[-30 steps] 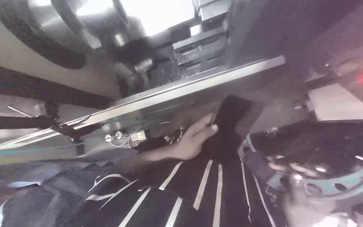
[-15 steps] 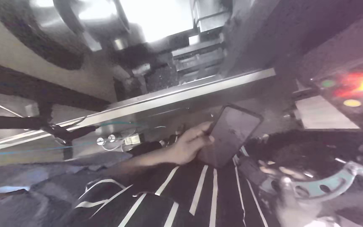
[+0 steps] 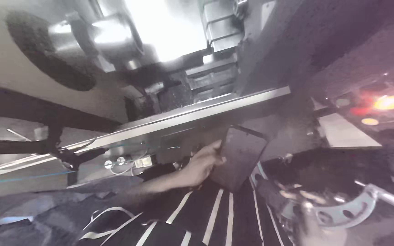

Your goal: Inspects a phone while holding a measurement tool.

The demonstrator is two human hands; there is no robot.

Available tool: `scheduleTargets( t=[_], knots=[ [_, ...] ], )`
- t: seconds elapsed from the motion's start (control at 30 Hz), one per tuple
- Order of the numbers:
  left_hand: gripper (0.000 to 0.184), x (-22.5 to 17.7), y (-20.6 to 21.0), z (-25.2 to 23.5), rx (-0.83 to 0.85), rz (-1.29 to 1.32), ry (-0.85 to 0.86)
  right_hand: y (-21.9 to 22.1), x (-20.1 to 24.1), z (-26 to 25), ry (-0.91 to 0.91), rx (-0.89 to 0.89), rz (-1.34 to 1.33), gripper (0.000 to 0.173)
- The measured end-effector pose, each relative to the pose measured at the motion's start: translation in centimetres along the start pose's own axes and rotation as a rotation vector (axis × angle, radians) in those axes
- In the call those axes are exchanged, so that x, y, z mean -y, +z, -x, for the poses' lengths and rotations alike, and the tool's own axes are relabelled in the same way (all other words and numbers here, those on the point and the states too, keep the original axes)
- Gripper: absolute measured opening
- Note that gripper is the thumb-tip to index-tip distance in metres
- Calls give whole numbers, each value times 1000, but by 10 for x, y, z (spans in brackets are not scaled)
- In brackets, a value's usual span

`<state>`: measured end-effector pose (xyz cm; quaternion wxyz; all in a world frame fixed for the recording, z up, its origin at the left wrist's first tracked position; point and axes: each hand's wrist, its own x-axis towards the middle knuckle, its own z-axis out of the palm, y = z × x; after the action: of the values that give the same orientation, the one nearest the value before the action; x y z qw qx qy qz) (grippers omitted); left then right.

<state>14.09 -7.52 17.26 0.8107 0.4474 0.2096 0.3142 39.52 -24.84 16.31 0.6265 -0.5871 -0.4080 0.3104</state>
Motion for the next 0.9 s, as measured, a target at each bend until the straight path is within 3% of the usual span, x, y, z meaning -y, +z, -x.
scheduleTargets(
  t=[0.1,0.2,0.3,0.37,0.47,0.77,0.9],
  knots=[
    [42,-11,4,-3,-153,229,-79,-1,0,2,5,6,-2,20],
    [66,-13,1,-6,-249,207,-141,0,0,2,-9,9,8,21],
    [45,-13,5,-7,-326,105,-216,0,-3,4,-17,-5,-6,22],
    [30,-6,2,-4,-240,53,-194,3,1,4,6,-33,20,20],
    [37,1,-7,0,-99,36,-123,5,4,3,25,-30,18,20],
    [45,-3,-12,-3,-10,-56,-77,6,-2,3,-7,-20,36,24],
    [37,-4,-12,-5,3,-26,-94,5,-2,3,8,-10,23,21]
  ],
)
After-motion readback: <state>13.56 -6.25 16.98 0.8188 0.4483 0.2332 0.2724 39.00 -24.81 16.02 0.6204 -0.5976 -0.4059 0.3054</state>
